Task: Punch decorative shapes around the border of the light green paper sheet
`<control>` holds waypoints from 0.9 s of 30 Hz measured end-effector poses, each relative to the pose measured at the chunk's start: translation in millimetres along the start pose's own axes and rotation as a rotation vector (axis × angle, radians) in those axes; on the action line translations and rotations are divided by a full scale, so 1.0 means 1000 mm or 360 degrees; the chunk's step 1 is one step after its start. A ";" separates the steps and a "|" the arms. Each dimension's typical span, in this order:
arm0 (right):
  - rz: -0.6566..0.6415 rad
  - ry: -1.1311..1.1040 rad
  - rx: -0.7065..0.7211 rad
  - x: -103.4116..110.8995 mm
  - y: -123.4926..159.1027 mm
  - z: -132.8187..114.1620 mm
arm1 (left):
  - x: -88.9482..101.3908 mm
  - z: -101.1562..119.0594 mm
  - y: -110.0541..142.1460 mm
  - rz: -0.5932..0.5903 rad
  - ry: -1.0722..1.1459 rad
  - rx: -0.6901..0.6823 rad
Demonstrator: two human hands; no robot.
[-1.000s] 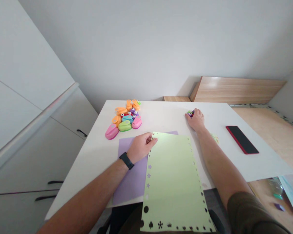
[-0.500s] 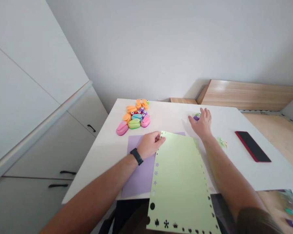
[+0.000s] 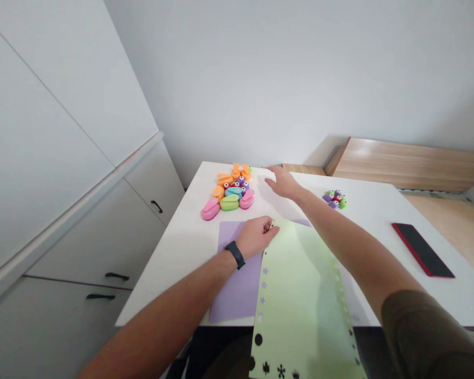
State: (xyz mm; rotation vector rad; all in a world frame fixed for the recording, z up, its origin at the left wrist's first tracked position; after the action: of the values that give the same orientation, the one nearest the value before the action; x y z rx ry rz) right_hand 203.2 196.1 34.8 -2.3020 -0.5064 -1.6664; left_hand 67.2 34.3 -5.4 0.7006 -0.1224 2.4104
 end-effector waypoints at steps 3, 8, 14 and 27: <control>-0.0073 -0.0003 -0.0046 -0.010 -0.044 -0.008 | 0.000 -0.001 0.000 0.0002 -0.0014 0.0018; -0.0149 0.0033 -0.0123 -0.022 -0.087 -0.009 | 0.001 -0.003 0.000 0.0017 0.0003 0.0021; -0.0166 0.0050 -0.0130 -0.024 -0.098 -0.011 | -0.002 -0.003 -0.001 0.0004 0.0012 0.0011; 0.0053 -0.0258 -0.0143 0.003 -0.023 0.005 | 0.003 -0.007 -0.003 0.0057 0.0055 0.0021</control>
State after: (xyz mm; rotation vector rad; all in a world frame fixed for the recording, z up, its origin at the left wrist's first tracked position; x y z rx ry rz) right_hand 198.6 219.8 35.7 -2.5101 -0.4307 -1.5248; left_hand 63.9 40.0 -10.4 0.6677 -0.1061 2.4581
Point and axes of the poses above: each hand's wrist, its own y-axis away from the middle knuckle, its own x-axis out of the back of the hand, z = x × y, the point moved 5 cm from there along -y, towards the middle knuckle, and after that the axes turned 15 degrees about -z, right-handed, at the moved point
